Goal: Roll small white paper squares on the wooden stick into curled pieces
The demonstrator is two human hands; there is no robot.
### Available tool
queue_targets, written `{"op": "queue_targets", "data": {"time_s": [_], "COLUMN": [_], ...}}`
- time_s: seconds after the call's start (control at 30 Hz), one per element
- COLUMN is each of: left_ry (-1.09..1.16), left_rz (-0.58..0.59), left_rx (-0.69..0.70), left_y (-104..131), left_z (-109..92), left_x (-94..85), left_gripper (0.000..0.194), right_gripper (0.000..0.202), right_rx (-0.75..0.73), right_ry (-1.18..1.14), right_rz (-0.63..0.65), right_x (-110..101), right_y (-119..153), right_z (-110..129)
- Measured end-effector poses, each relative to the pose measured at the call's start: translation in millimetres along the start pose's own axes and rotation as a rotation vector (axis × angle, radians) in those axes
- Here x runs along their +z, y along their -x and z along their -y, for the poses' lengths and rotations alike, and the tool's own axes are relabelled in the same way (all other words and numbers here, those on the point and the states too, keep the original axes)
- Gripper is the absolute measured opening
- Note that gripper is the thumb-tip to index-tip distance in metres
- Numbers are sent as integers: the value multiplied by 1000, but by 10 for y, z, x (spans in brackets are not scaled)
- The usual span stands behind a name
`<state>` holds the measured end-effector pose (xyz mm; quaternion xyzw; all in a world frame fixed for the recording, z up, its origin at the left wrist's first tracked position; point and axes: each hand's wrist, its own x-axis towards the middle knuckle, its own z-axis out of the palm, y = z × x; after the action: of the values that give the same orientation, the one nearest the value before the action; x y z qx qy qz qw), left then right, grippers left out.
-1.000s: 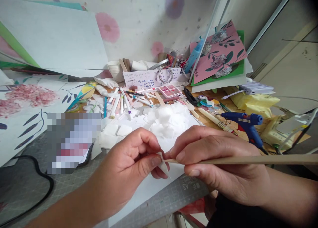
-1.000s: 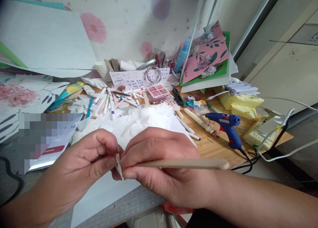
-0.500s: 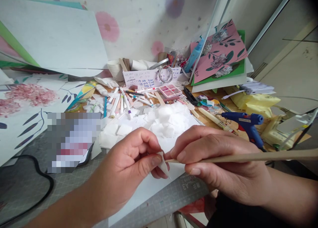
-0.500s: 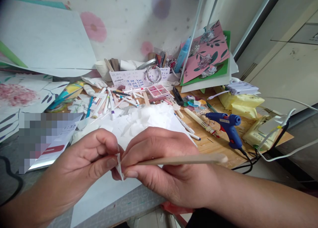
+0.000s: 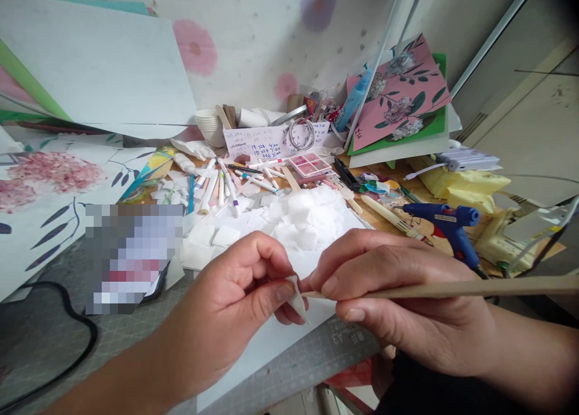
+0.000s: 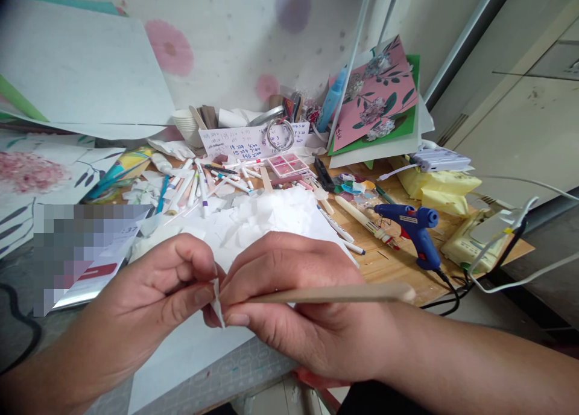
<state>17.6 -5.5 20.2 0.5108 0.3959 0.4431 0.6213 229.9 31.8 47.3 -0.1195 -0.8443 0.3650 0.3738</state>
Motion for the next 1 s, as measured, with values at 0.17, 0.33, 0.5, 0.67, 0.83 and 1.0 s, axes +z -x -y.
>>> {"op": "queue_targets", "data": {"time_s": [0.17,0.33,0.5,0.67,0.83,1.0], "left_ry": [-10,-12,-16,-9,-3,-12], "left_rz": [3,3,4,4,5,13], "left_rx": [-6,-9,-17,-15,-12,-17], "left_y": [8,17,9,1,32,28], "left_z": [-18,-20,-25,-33,-19,-15], "left_x": [1,-7,-2,6,-2,-3], "left_gripper": [14,14,14,14,14,15], "right_gripper": [8,10,9,10,9,9], "right_rx": [-7,-15,-10,-12,-10,-20], "right_ry": [10,3,-45,-41,-36,-44], "right_rz": [6,-1,-24,-34,-14,-18], "right_x": [-3,2,24,34,23,16], "right_y": [-12,-17,4,10,1,0], "right_z": [-8,-10,-25,-17,-11,-18]}}
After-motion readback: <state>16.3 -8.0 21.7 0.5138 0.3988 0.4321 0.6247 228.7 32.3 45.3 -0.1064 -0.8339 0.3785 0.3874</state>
